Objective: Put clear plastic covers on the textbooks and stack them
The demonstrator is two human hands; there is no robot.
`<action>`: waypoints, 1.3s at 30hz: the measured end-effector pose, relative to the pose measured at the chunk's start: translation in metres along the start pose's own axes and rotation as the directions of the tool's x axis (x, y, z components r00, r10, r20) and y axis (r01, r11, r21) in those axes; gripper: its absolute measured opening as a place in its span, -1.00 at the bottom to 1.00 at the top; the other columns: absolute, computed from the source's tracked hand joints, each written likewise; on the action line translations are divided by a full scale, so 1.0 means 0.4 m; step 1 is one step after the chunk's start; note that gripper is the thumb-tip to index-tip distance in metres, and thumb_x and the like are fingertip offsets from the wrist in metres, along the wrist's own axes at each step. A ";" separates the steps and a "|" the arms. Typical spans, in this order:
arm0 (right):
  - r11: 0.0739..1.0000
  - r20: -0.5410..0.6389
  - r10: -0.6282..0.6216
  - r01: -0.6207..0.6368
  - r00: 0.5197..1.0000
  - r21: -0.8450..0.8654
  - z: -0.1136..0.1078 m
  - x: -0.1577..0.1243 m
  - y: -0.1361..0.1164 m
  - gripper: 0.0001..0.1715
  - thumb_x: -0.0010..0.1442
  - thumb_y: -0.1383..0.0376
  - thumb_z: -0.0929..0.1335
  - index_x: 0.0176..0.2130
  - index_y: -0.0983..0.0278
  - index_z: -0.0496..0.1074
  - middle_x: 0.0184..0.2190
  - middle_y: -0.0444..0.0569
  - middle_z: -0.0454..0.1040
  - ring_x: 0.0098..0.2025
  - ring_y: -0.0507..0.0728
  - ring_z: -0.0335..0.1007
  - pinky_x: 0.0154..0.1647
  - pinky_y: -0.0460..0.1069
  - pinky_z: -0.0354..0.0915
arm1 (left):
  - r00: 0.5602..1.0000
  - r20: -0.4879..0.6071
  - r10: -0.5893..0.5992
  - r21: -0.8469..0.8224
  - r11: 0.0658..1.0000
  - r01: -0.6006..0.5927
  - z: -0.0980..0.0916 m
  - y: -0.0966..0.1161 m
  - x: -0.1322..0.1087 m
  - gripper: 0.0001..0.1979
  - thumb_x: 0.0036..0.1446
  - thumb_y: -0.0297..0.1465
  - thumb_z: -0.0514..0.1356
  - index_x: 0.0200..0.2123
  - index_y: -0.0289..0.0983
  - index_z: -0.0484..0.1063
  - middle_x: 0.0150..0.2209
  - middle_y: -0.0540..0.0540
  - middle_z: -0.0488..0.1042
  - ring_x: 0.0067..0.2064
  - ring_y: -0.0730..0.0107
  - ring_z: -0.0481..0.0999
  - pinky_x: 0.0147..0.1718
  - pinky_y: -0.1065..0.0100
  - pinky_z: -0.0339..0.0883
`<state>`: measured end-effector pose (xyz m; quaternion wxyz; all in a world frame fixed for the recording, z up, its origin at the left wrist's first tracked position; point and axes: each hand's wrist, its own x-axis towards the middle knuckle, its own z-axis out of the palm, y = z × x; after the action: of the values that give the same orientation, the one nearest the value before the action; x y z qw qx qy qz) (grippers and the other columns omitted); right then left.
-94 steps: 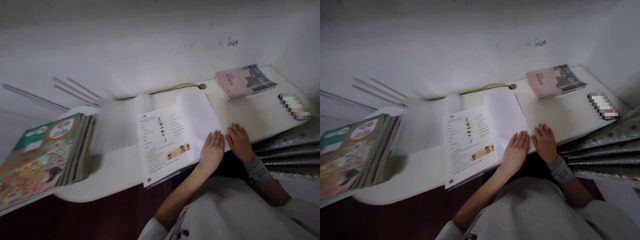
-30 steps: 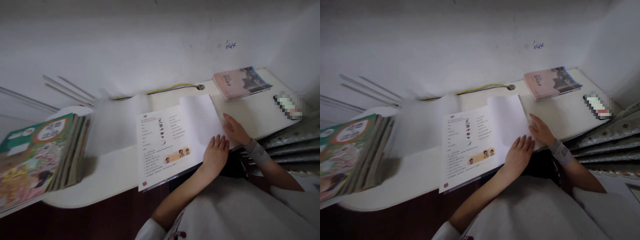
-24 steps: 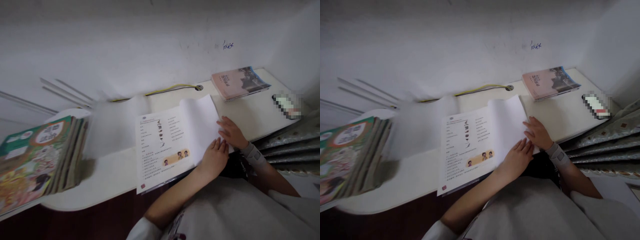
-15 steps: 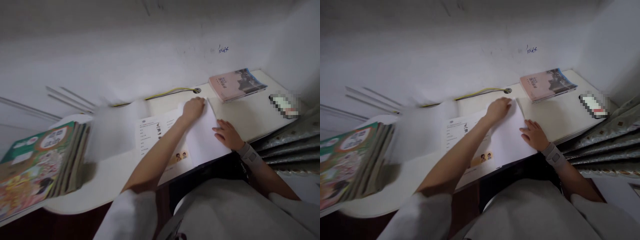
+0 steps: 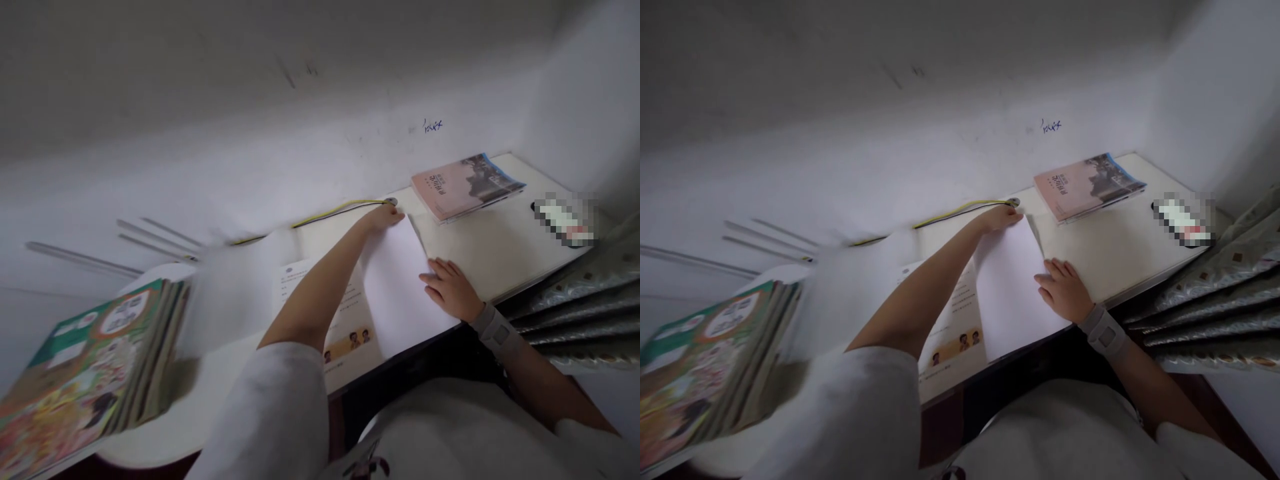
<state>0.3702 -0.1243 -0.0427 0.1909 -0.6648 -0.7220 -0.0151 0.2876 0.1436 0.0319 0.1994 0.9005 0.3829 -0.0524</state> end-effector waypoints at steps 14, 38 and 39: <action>0.997 0.003 -0.004 0.004 1.000 -0.075 0.001 0.004 -0.012 -0.52 0.34 0.23 0.17 0.15 0.34 0.35 0.23 0.19 0.28 0.27 0.32 0.15 0.25 0.24 0.09 | 0.931 0.364 -0.008 -0.220 0.971 0.095 -0.031 -0.034 0.070 -0.63 -0.03 -0.19 0.19 -0.22 -0.32 0.50 -0.32 -0.20 0.55 -0.27 0.29 0.49 -0.24 0.29 0.33; 0.995 -0.035 0.070 -0.067 0.997 0.075 0.010 -0.001 -0.007 -0.43 0.32 0.24 0.15 0.24 0.42 0.22 0.25 0.22 0.24 0.29 0.27 0.13 0.27 0.24 0.09 | 0.984 0.176 -0.001 -0.012 1.000 0.003 0.017 -0.041 0.034 -0.46 -0.17 -0.33 0.26 -0.03 -0.29 0.42 -0.16 -0.16 0.54 -0.11 0.16 0.47 -0.15 0.31 0.29; 0.995 -0.041 0.069 -0.065 0.997 0.077 0.011 -0.002 -0.006 -0.43 0.32 0.25 0.15 0.24 0.41 0.22 0.26 0.21 0.24 0.30 0.27 0.12 0.27 0.24 0.10 | 0.984 0.178 -0.006 -0.017 1.000 0.010 0.018 -0.040 0.038 -0.43 -0.18 -0.32 0.27 0.00 -0.29 0.40 -0.15 -0.16 0.54 -0.11 0.15 0.47 -0.15 0.31 0.29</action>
<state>0.3667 -0.1240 -0.0464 0.2321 -0.6804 -0.6951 0.0041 0.2872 0.1608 0.0166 0.2406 0.8889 0.3676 -0.1300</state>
